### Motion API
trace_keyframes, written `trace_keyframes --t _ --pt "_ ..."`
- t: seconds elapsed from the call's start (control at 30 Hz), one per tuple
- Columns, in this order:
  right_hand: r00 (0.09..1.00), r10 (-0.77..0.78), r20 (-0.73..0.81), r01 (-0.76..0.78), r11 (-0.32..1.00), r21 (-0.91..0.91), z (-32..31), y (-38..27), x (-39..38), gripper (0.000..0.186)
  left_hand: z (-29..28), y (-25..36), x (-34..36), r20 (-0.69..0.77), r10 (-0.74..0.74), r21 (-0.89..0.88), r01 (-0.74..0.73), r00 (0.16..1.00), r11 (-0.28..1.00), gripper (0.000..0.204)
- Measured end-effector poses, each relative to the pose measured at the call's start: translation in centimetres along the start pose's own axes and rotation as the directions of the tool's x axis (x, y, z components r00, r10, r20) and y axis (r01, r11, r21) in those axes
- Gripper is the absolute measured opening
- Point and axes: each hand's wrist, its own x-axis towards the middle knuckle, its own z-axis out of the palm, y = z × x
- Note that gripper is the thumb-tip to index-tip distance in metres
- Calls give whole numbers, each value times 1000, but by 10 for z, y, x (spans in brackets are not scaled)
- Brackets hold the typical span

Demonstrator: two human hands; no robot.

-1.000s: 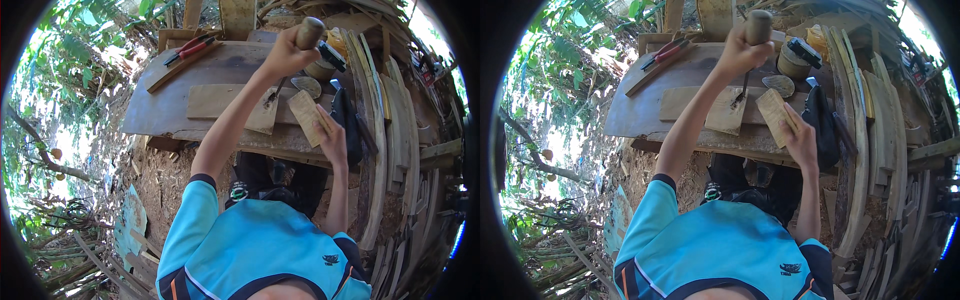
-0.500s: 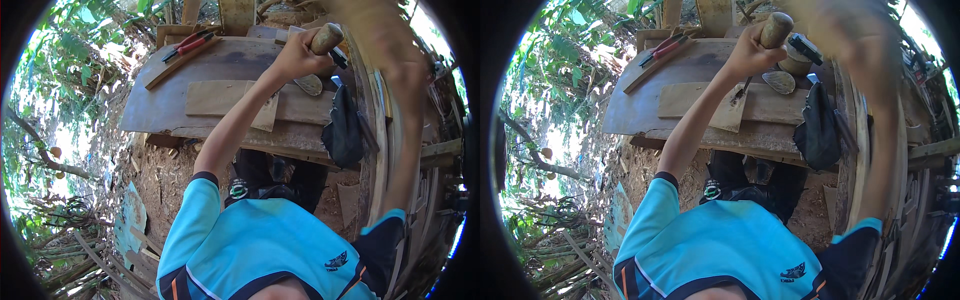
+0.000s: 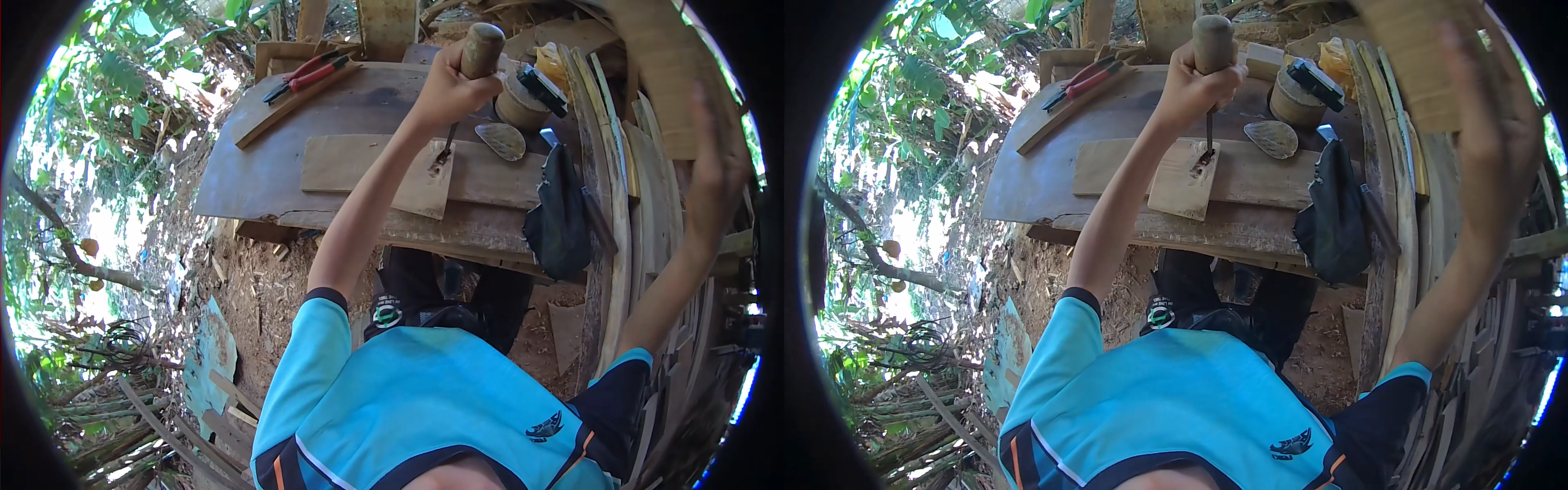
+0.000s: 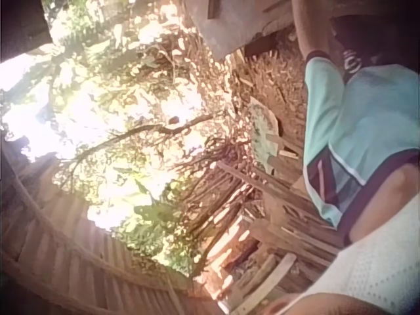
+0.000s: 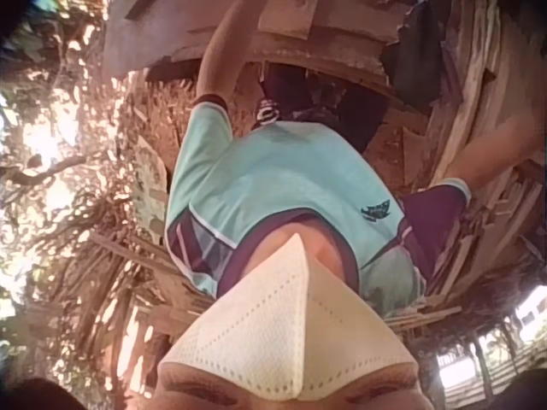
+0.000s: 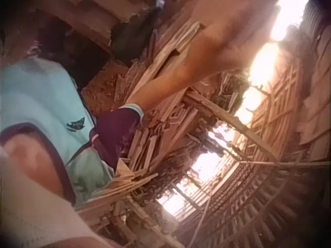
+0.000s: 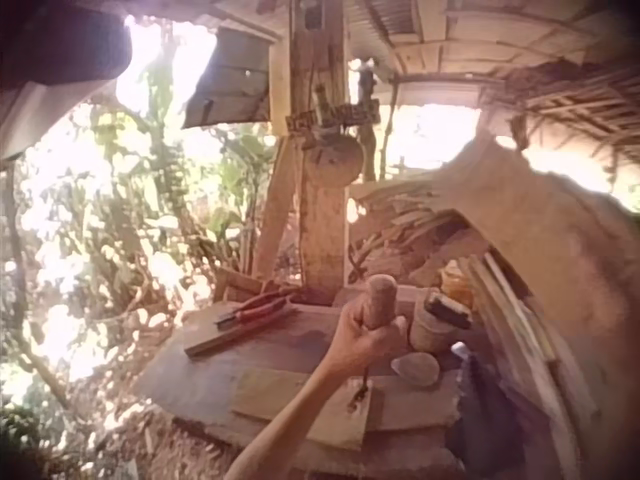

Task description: The person smooths a small wooden block with sandpaper, measures it with a ruler, and then uses a chisel and mallet to carve a groove into the wood. The person repeatedly strikes the chisel to deepen the groove.

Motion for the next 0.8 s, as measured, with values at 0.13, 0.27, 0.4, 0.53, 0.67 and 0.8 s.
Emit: trace_keyframes --t 0.13,0.27,0.4,0.53,0.67,0.8 --pt "973 -32 226 -48 939 340 18 -45 -6 38 -4 5 -5 7 -12 -6 12 1000 1000 14" --pt "980 -54 194 -7 954 299 15 -44 -16 36 -10 22 -18 -7 -4 -151 2 1000 989 13" --pt "980 5 201 -73 939 336 10 -45 -21 37 -9 32 -18 11 13 -176 -11 1000 984 13" --pt "976 -19 218 -55 942 330 8 -46 -24 37 -6 33 -20 23 -2 -84 4 1000 996 11" --pt "962 22 272 -124 923 364 8 -56 -27 36 -4 29 -21 27 -12 -68 14 1000 998 11" --pt "967 7 255 -127 879 459 13 -62 -29 35 0 27 -24 44 -23 -47 26 999 999 12"
